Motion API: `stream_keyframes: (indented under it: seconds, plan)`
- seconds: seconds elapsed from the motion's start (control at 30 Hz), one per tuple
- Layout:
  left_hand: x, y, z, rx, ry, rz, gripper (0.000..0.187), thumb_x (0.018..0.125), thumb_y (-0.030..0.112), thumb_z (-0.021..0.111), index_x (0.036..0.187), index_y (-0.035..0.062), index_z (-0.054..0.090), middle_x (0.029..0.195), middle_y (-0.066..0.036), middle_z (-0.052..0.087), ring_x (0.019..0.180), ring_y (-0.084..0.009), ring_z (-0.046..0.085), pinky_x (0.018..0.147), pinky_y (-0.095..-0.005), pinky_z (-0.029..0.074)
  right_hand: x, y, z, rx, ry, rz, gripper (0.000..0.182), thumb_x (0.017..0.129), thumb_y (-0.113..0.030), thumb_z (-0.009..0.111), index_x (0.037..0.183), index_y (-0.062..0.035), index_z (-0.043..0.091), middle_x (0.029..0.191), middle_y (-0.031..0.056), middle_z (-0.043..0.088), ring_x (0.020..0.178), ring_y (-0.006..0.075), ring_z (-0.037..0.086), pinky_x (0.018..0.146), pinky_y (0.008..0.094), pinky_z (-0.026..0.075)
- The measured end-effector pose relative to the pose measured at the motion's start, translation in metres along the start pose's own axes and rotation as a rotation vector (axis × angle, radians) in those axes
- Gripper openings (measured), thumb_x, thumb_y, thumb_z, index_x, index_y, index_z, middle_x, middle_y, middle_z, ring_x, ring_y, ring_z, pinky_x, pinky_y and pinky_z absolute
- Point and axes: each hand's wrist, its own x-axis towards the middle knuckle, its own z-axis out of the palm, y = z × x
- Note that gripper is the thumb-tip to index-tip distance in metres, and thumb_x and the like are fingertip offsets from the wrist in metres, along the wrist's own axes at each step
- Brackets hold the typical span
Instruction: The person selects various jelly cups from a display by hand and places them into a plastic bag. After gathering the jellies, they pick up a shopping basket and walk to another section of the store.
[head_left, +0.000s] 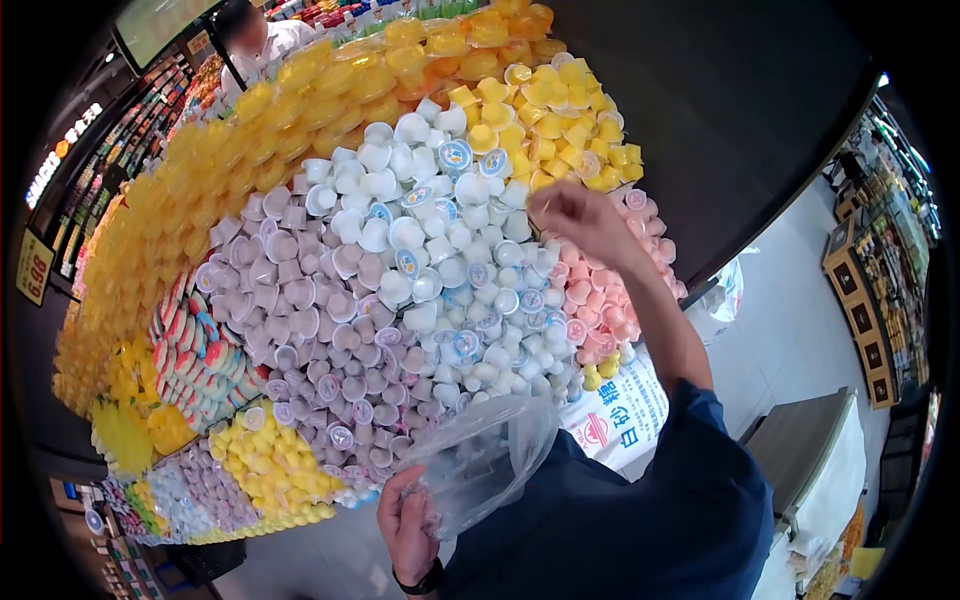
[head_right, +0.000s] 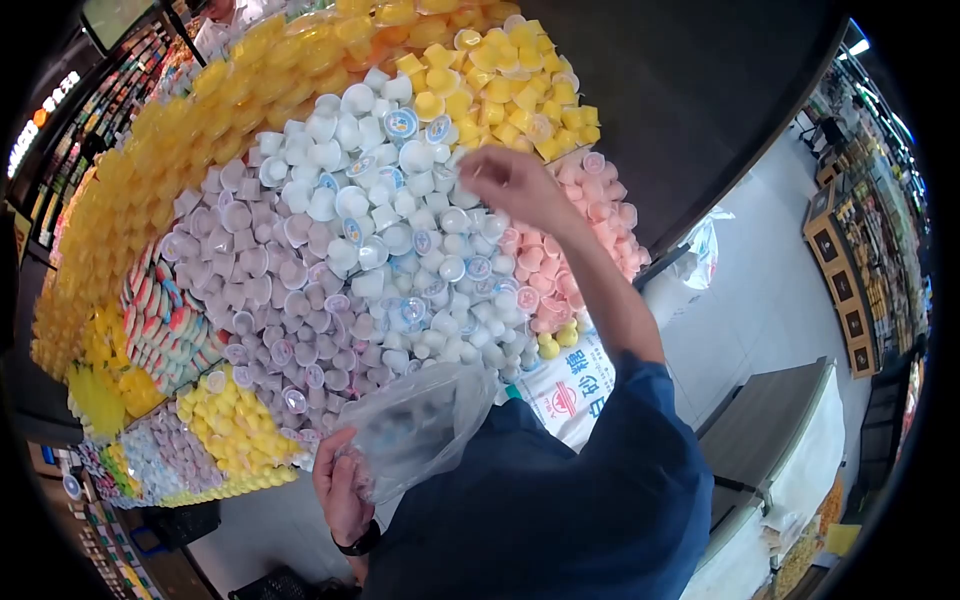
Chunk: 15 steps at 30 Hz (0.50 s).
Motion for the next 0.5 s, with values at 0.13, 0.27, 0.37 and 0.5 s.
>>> stream_keyframes:
  seconds: [0.13,0.27,0.37,0.5]
  plan:
    - [0.002,0.003,0.001,0.002,0.051,0.014,0.029,0.088,0.005,0.049,0.116,-0.0031,0.054,0.074,0.003,0.051,0.060,-0.0019,0.042,0.051,-0.0169,0.031,0.105,0.059,-0.059,-0.514,0.415,-0.213,0.026,0.080,-0.014,0.069,0.103,-0.0032,0.064,0.094,0.0075,0.063,0.075,0.0163,0.059,0.070,0.0287,0.049]
    - [0.002,0.008,0.009,-0.011,0.080,0.008,0.028,0.088,0.005,0.050,0.115,-0.0034,0.054,0.073,0.003,0.051,0.060,-0.0020,0.042,0.051,-0.0168,0.030,0.180,0.095,-0.098,-0.906,0.474,-0.424,0.035,0.076,-0.017,0.069,0.109,-0.0071,0.063,0.112,0.0108,0.060,0.098,0.0282,0.058,0.086,0.0393,0.047]
    - [0.002,0.005,0.013,-0.014,0.127,0.052,0.027,0.088,0.006,0.051,0.113,-0.0036,0.055,0.072,0.003,0.050,0.059,-0.0019,0.041,0.051,-0.0171,0.029,0.208,0.104,-0.106,-0.956,0.338,-0.372,0.040,0.076,-0.020,0.068,0.114,-0.0104,0.062,0.116,0.0100,0.058,0.108,0.0303,0.053,0.093,0.0413,0.043]
    - [0.004,0.004,0.011,-0.032,0.166,0.063,0.025,0.088,0.006,0.052,0.111,-0.0041,0.055,0.071,0.004,0.050,0.058,-0.0018,0.040,0.050,-0.0172,0.028,0.218,0.101,-0.107,-1.147,0.193,-0.254,0.041,0.075,-0.014,0.065,0.115,-0.0141,0.063,0.111,0.0103,0.061,0.104,0.0307,0.055,0.092,0.0412,0.043]
